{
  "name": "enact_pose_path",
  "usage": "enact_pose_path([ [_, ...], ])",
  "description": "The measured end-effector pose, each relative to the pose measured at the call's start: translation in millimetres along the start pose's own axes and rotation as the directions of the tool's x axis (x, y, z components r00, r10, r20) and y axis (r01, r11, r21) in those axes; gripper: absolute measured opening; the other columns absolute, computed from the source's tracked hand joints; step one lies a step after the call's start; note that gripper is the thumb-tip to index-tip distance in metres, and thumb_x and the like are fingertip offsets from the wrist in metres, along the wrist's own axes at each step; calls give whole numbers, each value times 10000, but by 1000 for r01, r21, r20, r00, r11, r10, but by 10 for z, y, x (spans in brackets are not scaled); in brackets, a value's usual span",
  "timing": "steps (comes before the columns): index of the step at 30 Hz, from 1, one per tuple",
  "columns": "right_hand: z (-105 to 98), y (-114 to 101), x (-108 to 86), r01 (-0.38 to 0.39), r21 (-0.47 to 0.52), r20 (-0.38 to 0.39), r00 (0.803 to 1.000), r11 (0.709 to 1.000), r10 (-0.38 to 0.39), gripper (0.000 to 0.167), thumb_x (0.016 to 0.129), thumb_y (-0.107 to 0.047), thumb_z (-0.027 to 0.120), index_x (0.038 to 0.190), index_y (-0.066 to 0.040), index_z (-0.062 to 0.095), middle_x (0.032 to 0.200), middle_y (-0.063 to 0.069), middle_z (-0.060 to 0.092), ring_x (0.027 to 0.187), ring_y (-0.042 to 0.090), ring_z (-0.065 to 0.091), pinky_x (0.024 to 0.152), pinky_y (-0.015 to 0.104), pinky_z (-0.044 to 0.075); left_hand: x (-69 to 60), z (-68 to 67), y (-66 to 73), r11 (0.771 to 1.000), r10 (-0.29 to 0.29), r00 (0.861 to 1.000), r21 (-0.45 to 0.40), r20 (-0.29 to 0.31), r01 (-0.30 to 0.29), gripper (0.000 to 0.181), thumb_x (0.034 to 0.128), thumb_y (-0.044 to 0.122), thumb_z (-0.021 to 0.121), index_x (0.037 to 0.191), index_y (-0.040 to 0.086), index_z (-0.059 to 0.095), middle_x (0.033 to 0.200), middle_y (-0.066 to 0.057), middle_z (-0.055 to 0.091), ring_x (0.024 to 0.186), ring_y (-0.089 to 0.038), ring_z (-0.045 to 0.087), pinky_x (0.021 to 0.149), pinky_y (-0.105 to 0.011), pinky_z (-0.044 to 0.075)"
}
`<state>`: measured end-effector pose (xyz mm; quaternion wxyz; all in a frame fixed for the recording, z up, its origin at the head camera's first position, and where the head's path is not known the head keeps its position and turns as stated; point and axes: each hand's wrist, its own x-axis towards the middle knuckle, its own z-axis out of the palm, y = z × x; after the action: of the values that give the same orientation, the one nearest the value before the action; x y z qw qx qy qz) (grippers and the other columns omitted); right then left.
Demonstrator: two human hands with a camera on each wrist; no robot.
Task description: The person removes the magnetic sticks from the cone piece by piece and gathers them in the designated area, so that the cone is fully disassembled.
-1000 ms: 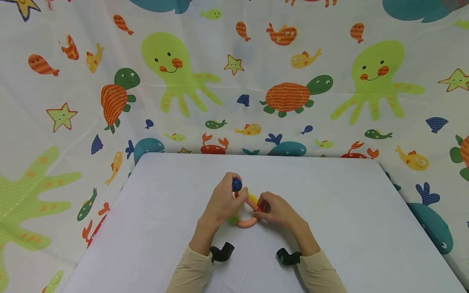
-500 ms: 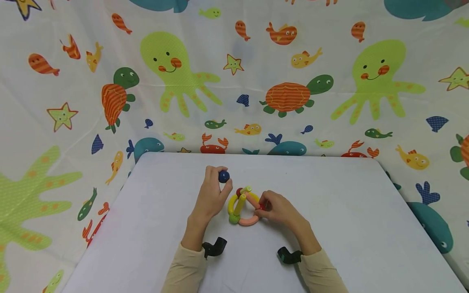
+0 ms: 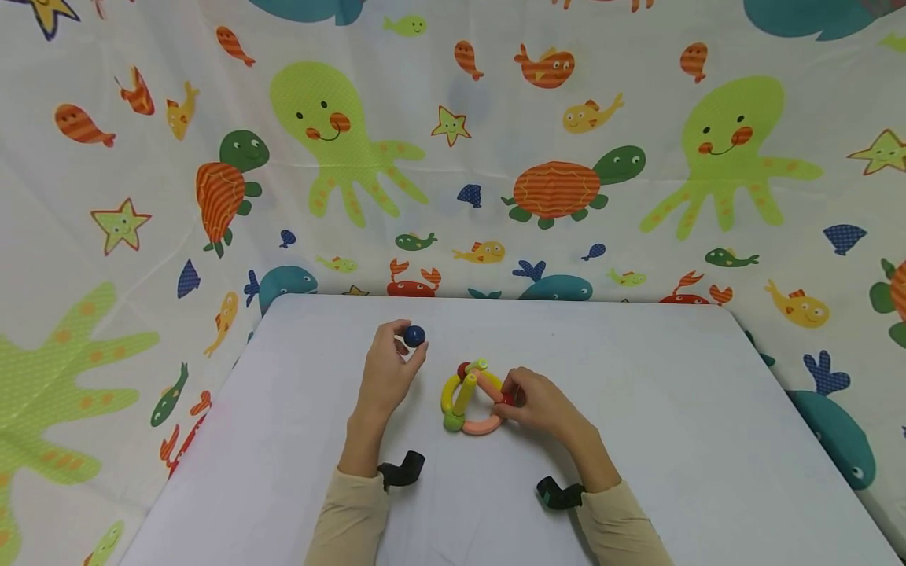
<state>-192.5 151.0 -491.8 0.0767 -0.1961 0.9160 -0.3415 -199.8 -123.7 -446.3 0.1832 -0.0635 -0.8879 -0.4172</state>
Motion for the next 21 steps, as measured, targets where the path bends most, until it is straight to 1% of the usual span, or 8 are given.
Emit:
enact_pose_path([
  [3,-4,-7,-5,-5,6,0,1000,1000,5,271,836,-348,803,939,-182,615,856,-62,575,769,110,520,657,222,463,12,-11,-49,1000,-29,1000,1,-11,29,454,924,206,720,1299,21,544,1171,-137,610,889,-257,586,767,-329,524],
  [7,-5,-5,-1,-8,15,4,1000,1000,8,274,838,-349,802,946,-179,616,849,-56,573,767,112,520,655,224,463,17,-13,-113,998,-65,998,13,-7,65,446,915,215,736,1294,44,573,1185,-127,601,926,-257,602,806,-347,549],
  [12,-7,3,6,-10,30,11,1000,1000,10,281,842,-350,800,956,-172,615,851,-47,576,772,115,520,655,226,463,13,2,-193,997,-79,997,18,-2,79,431,904,201,748,1275,34,608,1152,-143,585,935,-307,622,812,-377,559],
  [16,-8,10,7,-17,39,17,1000,999,16,287,841,-353,799,966,-171,616,852,-45,577,775,115,520,657,225,463,7,22,-261,995,-92,996,27,-7,92,438,895,182,750,1274,11,611,1148,-161,611,908,-288,621,805,-384,552],
  [21,-11,1,-6,-41,38,28,999,998,40,294,835,-356,801,988,-187,615,857,-49,575,794,122,528,676,225,476,-8,40,-333,989,-143,990,31,-3,144,439,888,194,753,1262,9,618,1164,-163,645,910,-267,617,807,-386,546],
])
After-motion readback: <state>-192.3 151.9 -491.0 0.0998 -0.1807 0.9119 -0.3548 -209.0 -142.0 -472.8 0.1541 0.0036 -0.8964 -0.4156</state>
